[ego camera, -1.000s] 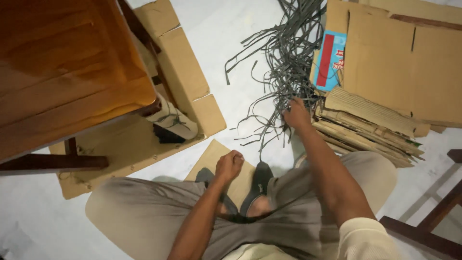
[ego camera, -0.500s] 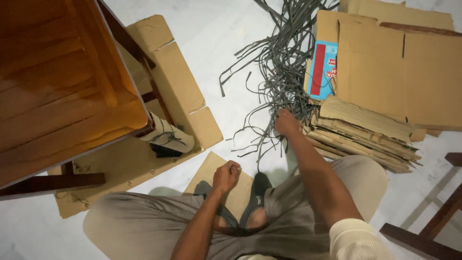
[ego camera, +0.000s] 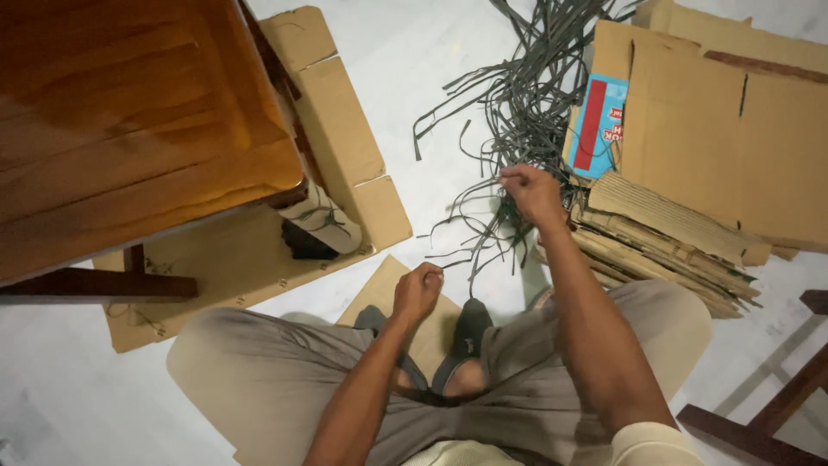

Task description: Sanding or polishing a wooden chair and then wrapping its legs with protective cardboard and plastic ties.

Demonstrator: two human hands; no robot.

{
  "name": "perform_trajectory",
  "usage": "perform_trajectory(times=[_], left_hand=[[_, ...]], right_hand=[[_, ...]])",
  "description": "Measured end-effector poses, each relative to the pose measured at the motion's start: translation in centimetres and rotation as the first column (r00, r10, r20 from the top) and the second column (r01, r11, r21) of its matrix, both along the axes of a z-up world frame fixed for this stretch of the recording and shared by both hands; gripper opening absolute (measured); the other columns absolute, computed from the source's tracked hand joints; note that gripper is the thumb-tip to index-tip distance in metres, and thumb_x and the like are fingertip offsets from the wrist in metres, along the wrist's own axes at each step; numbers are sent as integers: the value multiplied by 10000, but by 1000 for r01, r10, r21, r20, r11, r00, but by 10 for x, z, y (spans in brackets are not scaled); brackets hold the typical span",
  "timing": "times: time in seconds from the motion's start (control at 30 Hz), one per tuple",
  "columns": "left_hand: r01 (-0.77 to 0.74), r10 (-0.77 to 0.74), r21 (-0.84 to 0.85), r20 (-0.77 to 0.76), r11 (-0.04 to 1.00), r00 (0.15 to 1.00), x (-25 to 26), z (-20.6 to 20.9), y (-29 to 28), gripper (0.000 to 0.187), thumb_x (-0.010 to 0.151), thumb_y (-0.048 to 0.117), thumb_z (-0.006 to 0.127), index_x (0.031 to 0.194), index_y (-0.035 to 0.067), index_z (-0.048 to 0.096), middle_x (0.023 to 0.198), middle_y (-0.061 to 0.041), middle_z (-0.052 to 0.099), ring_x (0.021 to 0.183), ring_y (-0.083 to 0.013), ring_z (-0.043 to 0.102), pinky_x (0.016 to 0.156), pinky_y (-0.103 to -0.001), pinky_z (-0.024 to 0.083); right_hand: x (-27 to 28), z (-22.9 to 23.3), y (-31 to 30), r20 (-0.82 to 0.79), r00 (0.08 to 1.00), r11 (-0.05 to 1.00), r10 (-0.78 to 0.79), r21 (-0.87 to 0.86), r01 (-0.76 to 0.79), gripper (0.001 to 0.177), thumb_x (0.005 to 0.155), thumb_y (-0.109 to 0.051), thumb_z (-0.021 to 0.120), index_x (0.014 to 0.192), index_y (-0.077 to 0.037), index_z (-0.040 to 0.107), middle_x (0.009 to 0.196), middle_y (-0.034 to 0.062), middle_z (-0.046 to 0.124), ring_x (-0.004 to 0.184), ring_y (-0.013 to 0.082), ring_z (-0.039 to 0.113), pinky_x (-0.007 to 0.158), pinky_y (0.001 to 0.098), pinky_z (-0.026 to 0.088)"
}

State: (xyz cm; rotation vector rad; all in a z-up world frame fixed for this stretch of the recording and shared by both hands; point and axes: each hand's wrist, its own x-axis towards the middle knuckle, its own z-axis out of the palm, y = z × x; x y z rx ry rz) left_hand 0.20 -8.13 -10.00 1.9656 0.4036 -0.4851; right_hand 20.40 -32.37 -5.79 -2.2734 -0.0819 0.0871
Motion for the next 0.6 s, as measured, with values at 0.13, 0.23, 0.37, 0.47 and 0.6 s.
perform_trajectory(times=[0.13, 0.23, 0.37, 0.47, 0.6], left_hand=[[-42, 43, -24, 25, 999, 999, 1, 8, -1, 249, 907, 342, 602, 1090, 247, 741, 998, -135, 767, 1045, -394, 706, 919, -511, 543], [-80, 85, -60, 86, 995, 993, 3, 29, -2, 257, 924, 321, 604, 1121, 225, 737, 1025, -164, 764, 1061, -423, 696, 938, -532, 535], [-158, 183, -129, 213, 979, 960, 13, 55, -7, 206, 939, 259, 633, 1113, 225, 738, 1003, -93, 784, 954, -337, 733, 876, -454, 561], [-187, 235, -152, 412, 970, 880, 18, 79, -5, 200, 960, 166, 656, 1144, 139, 729, 1012, -168, 774, 918, -354, 729, 827, -443, 576], [-234, 190, -58, 778, 971, 598, 23, 108, -3, 234, 974, 82, 662, 1205, 96, 695, 1168, -129, 718, 1081, -335, 685, 911, -422, 550]], right_hand=[[-13, 61, 12, -209, 974, 956, -90, 257, 144, 475, 881, -299, 790, 1325, -213, 646, 903, -36, 757, 947, 138, 696, 948, 372, 521], [-3, 50, 5, -345, 939, 747, -2, 624, 231, 261, 944, -130, 699, 1202, -92, 690, 957, 43, 765, 870, 122, 746, 810, 244, 611], [-1, 62, 5, -403, 910, 696, 95, 680, 229, 270, 948, -137, 698, 1204, -57, 676, 977, 63, 737, 892, 145, 764, 823, 271, 630], [-6, 67, 11, -386, 902, 664, 193, 728, 169, 188, 958, -112, 711, 1138, -65, 688, 921, 114, 752, 816, 183, 778, 761, 301, 642], [-14, 70, 30, -362, 875, 731, 321, 682, 14, 108, 969, -112, 679, 1066, -65, 689, 808, 85, 702, 599, 127, 675, 521, 242, 529]])
